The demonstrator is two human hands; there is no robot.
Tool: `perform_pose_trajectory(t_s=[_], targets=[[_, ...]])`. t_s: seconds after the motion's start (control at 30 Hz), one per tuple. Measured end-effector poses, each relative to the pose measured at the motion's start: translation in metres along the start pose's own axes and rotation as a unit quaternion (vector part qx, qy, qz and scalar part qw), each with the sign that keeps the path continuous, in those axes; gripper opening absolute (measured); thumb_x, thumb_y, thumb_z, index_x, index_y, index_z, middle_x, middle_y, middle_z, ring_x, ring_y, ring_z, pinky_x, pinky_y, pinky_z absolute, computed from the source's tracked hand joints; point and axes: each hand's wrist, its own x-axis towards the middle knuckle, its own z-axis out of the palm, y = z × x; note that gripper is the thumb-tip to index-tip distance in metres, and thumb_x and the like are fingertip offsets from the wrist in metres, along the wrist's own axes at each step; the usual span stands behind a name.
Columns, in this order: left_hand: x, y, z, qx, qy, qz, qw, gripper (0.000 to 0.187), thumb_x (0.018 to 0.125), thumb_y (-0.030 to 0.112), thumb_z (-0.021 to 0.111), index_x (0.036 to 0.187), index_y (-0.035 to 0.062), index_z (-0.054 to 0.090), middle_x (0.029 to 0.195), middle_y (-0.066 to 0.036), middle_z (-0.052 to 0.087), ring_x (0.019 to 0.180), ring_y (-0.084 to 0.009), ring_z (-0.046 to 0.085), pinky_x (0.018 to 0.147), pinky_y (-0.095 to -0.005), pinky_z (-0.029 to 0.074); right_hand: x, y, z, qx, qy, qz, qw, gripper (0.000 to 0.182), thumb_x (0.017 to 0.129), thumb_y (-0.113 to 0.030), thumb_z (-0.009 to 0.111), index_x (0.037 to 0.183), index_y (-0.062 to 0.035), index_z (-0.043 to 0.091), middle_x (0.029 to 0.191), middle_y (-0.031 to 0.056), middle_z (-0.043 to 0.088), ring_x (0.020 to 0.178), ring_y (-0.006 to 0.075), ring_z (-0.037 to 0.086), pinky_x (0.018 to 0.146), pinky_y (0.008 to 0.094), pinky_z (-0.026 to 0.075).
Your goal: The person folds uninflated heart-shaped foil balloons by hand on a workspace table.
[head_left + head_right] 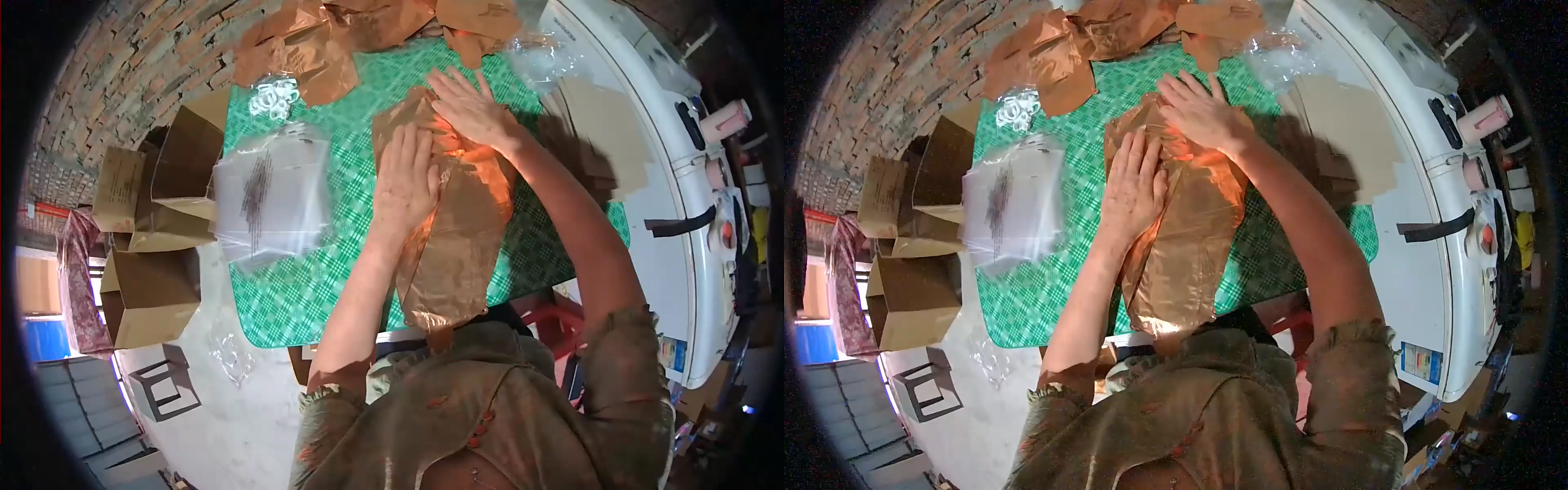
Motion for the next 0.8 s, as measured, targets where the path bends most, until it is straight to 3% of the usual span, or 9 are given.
perform_pose_trajectory(t_s=[0.03, 0.13, 0.33, 0.53, 0.63, 0.8], targets=[[0.000, 0.001, -0.001, -0.002, 0.006, 0.003, 1.000, 0.055, 0.101, 0.020, 0.059, 0.150, -0.0021, 0.052, 0.160, -0.025, 0.045, 0.150, -0.0439, 0.040, 0.123, -0.0539, 0.034, -0.002, 0.005, 0.000, -0.017, -0.007, -0.006, 1.000, 0.058, 0.112, -0.041, 0.045, 0.162, -0.0128, 0.043, 0.171, 0.0076, 0.038, 0.157, 0.0317, 0.034, 0.126, 0.0632, 0.026], [0.004, 0.006, -0.009, -0.008, 0.018, 0.010, 1.000, 0.057, 0.099, 0.019, 0.062, 0.151, -0.0025, 0.050, 0.160, -0.026, 0.044, 0.150, -0.0457, 0.039, 0.123, -0.0551, 0.034, -0.009, 0.014, -0.001, -0.081, -0.001, -0.061, 0.995, 0.058, 0.112, -0.042, 0.045, 0.163, -0.0158, 0.043, 0.171, 0.0046, 0.039, 0.157, 0.0297, 0.034, 0.126, 0.0613, 0.025], [0.002, 0.005, -0.009, 0.007, 0.007, 0.008, 1.000, 0.056, 0.103, 0.025, 0.059, 0.152, 0.0008, 0.050, 0.162, -0.024, 0.042, 0.154, -0.0438, 0.035, 0.126, -0.0556, 0.030, -0.019, 0.008, -0.006, -0.082, -0.044, -0.075, 0.993, 0.056, 0.111, -0.042, 0.047, 0.162, -0.0197, 0.046, 0.169, -0.0032, 0.041, 0.157, 0.0265, 0.033, 0.127, 0.0558, 0.026], [0.000, 0.001, -0.002, 0.021, -0.018, 0.000, 1.000, 0.052, 0.105, 0.030, 0.057, 0.151, 0.0060, 0.054, 0.162, -0.023, 0.044, 0.153, -0.0425, 0.036, 0.127, -0.0552, 0.030, -0.021, -0.001, 0.000, -0.090, -0.097, -0.057, 0.990, 0.056, 0.112, -0.040, 0.046, 0.165, -0.0242, 0.041, 0.171, -0.0038, 0.038, 0.159, 0.0261, 0.029, 0.130, 0.0519, 0.019], [0.000, 0.004, -0.005, 0.024, -0.019, 0.004, 1.000, 0.050, 0.105, 0.031, 0.057, 0.151, 0.0102, 0.056, 0.162, -0.024, 0.044, 0.152, -0.0423, 0.038, 0.126, -0.0548, 0.031, -0.021, 0.002, 0.007, -0.087, -0.050, -0.072, 0.992, 0.058, 0.108, -0.045, 0.053, 0.162, -0.0258, 0.047, 0.171, -0.0055, 0.038, 0.156, 0.0285, 0.033, 0.126, 0.0601, 0.025], [0.001, 0.004, -0.005, 0.024, -0.024, 0.000, 0.999, 0.049, 0.106, 0.033, 0.056, 0.150, 0.0139, 0.059, 0.161, -0.024, 0.045, 0.151, -0.0416, 0.040, 0.125, -0.0540, 0.033, -0.020, 0.004, 0.002, -0.103, -0.044, -0.093, 0.989, 0.056, 0.107, -0.045, 0.055, 0.160, -0.0283, 0.050, 0.169, -0.0036, 0.042, 0.154, 0.0312, 0.037, 0.124, 0.0623, 0.028]])
